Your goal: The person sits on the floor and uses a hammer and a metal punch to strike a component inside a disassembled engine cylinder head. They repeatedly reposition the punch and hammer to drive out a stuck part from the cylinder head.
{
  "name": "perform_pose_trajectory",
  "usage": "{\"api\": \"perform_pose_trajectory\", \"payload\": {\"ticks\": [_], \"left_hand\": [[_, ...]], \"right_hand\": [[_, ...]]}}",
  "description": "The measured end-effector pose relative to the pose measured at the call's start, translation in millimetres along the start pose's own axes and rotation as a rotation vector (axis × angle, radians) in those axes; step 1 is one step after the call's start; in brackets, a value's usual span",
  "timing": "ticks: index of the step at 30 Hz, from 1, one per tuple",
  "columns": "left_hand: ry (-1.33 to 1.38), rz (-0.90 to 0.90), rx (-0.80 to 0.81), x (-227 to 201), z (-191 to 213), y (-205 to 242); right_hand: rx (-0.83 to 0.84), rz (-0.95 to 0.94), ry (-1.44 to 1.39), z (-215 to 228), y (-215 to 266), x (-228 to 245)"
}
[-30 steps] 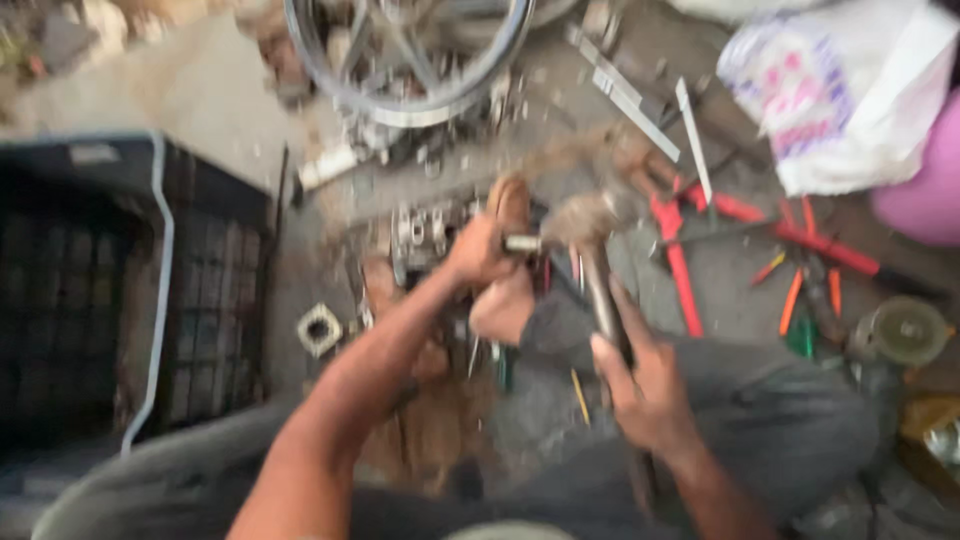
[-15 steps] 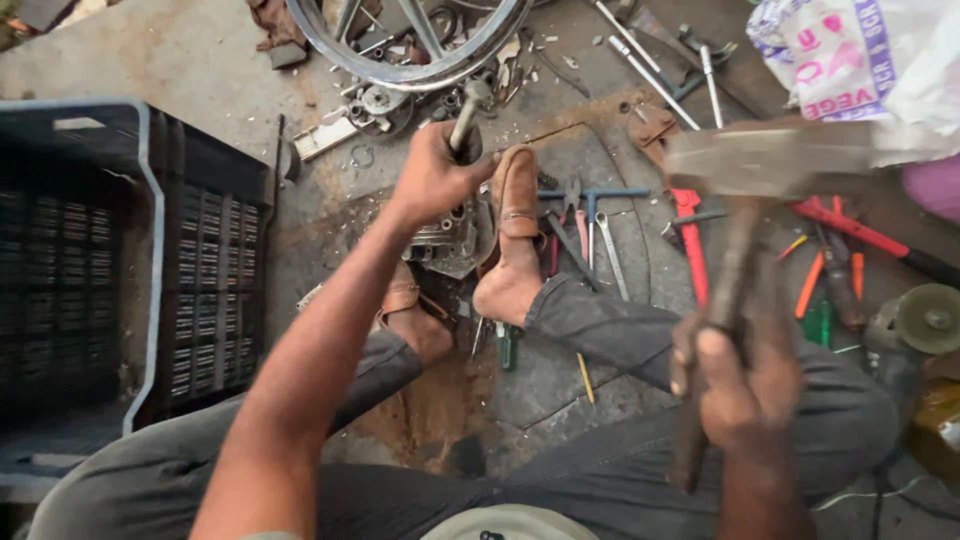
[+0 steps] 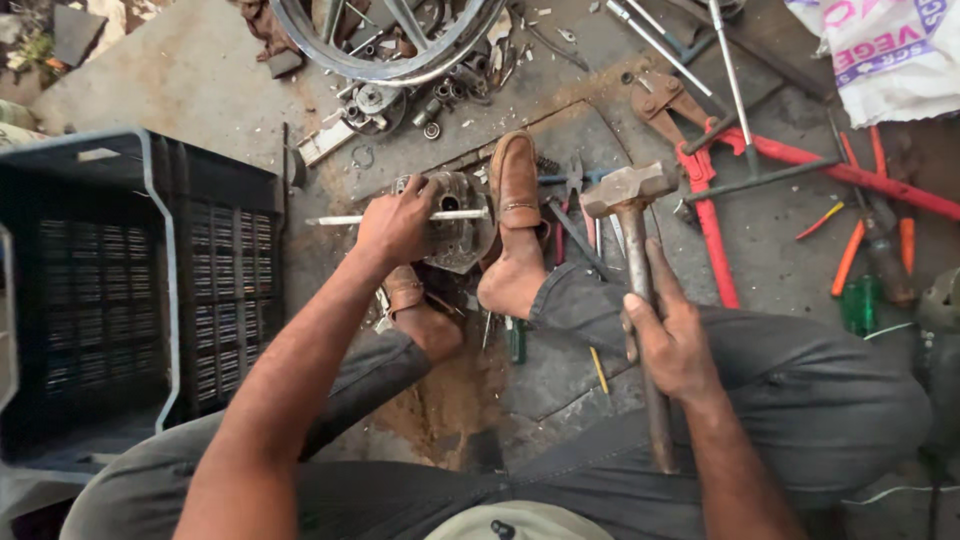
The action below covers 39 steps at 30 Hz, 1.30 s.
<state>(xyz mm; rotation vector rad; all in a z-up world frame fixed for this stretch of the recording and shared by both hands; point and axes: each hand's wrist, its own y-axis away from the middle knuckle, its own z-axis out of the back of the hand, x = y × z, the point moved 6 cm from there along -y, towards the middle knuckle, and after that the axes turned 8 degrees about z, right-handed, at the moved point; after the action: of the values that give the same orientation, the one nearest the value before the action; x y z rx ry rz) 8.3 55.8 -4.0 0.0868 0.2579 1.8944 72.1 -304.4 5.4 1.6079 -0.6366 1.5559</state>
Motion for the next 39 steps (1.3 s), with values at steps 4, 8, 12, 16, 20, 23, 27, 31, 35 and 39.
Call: {"api": "perform_pose_trajectory", "payload": {"ticks": [4,8,12,16,20,23,27,31,35,39], "left_hand": [[-0.021,-0.098,0.056,-6.1,-3.9,8.3],[-0.107,-0.132,0.109,-15.1,-10.2,15.7],[0.039,-0.143,0.044,-22.9,9.3,13.9],[0.279,-0.216,-0.129,-28.6,33.1,23.4],[0.837,0.029,-0.011,-33.7,26.3,12.6],[1.197,0.166,0.027,-47.5,17.7,8.8],[1.418,0.148,0.008,-73.3,6.2,-3.0],[1.301,-0.096,0.118,-80.1,0.6,-8.8],[1.305,-0.107,0.139,-73.7,-8.6,-11.2],[1.293,-0.119,0.121,-68.3,-10.2,-14.2]], "right_hand": [[0.026,0.006,-0.004,1.0,1.0,2.5],[0.055,0.055,0.045,2.3,3.4,4.6],[0.057,0.01,-0.003,2.1,3.9,3.9],[0.047,0.097,-0.019,5.9,4.4,3.4],[0.021,0.076,-0.026,7.9,2.0,2.0],[0.005,0.044,-0.029,8.4,1.3,3.0],[-0.015,0.026,-0.039,9.6,1.3,1.6],[-0.014,0.032,-0.05,10.0,2.1,1.0],[-0.008,0.033,-0.01,10.6,1.7,0.1],[0.0,0.048,-0.023,8.6,0.9,-0.5]]}}
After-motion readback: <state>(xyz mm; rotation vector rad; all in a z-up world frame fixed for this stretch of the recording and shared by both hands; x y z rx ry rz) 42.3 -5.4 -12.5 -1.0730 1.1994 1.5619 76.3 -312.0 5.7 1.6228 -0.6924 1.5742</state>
